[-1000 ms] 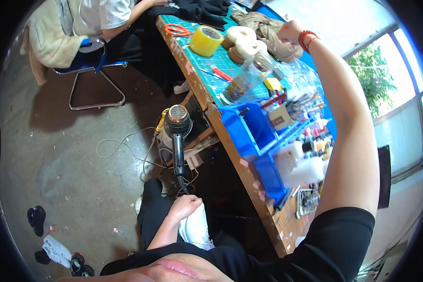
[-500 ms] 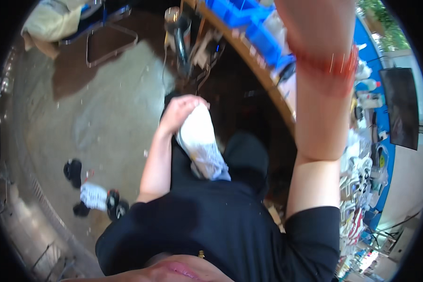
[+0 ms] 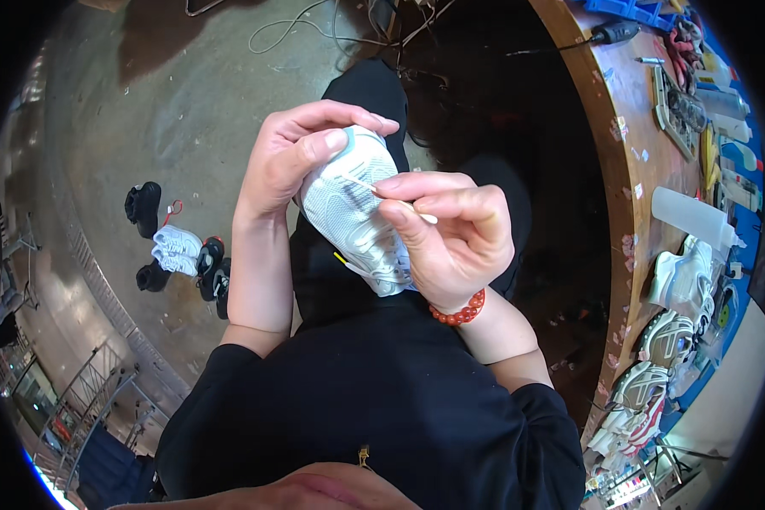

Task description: Repairing white sneakers by applying adhesive with a cotton swab and drying it with a hair dryer.

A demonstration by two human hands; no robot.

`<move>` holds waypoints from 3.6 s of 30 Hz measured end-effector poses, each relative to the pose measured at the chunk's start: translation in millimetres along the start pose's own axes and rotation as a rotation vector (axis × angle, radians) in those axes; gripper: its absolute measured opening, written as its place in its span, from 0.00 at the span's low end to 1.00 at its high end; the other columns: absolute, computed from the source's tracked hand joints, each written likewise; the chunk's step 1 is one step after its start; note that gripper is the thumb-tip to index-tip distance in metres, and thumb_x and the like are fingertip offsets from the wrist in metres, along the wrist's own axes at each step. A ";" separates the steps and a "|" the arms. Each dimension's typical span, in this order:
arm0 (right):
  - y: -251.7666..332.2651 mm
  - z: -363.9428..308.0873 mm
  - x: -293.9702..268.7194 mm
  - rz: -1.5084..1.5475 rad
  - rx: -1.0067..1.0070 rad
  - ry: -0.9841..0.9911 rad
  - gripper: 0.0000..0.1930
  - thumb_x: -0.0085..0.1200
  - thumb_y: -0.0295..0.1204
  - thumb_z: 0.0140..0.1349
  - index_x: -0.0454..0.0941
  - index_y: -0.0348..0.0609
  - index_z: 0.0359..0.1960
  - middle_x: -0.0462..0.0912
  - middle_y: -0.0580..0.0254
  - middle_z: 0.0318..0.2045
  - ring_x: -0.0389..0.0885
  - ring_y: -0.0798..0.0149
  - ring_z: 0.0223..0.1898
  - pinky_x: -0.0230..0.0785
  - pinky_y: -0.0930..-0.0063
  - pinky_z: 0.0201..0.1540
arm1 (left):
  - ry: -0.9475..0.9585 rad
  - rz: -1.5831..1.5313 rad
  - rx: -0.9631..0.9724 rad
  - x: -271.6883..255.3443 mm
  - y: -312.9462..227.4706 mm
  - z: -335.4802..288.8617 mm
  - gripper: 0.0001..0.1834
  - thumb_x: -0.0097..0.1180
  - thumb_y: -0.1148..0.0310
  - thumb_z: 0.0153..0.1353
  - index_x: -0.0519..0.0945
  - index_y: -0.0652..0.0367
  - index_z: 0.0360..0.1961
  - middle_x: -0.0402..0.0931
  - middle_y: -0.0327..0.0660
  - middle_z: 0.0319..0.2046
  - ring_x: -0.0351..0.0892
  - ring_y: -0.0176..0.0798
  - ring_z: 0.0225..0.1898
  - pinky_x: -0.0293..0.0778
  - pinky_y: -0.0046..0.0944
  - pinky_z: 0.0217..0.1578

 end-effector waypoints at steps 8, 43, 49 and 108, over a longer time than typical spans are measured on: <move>18.1 -6.1 3.1 -0.117 -0.156 0.130 0.16 0.65 0.14 0.55 0.69 0.39 0.38 0.84 0.46 0.40 0.87 0.53 0.43 0.81 0.65 0.47 | 0.005 0.071 0.040 20.4 -6.2 -3.2 0.20 0.57 0.64 0.61 0.81 0.70 0.47 0.82 0.58 0.47 0.84 0.42 0.44 0.78 0.40 0.49; 22.5 4.7 -50.7 -0.196 -0.227 -0.152 0.08 0.57 0.20 0.66 0.70 0.41 0.42 0.81 0.46 0.41 0.85 0.48 0.46 0.82 0.59 0.51 | -0.027 0.023 0.062 19.9 -9.1 -5.1 0.20 0.61 0.65 0.59 0.82 0.70 0.47 0.83 0.51 0.47 0.83 0.36 0.42 0.78 0.36 0.46; -10.0 -1.3 -66.6 0.061 0.078 -0.293 0.04 0.54 0.18 0.66 0.72 0.39 0.37 0.85 0.46 0.40 0.85 0.54 0.46 0.80 0.63 0.52 | -0.068 0.096 -0.028 7.8 -12.3 -10.6 0.25 0.59 0.59 0.54 0.80 0.72 0.45 0.79 0.63 0.49 0.84 0.48 0.47 0.77 0.43 0.52; -118.0 -59.1 -39.6 0.164 0.643 -0.293 0.08 0.48 0.33 0.74 0.72 0.42 0.45 0.82 0.66 0.33 0.77 0.75 0.37 0.67 0.80 0.43 | -0.156 0.007 -0.084 -27.7 24.5 11.0 0.18 0.52 0.65 0.67 0.81 0.70 0.49 0.83 0.53 0.47 0.84 0.44 0.48 0.78 0.39 0.53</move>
Point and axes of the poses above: each hand's wrist, its own z-axis towards the middle knuckle, its own x-axis out of the palm, y = z × x, the point moved 9 cm from there along z, towards the middle knuckle
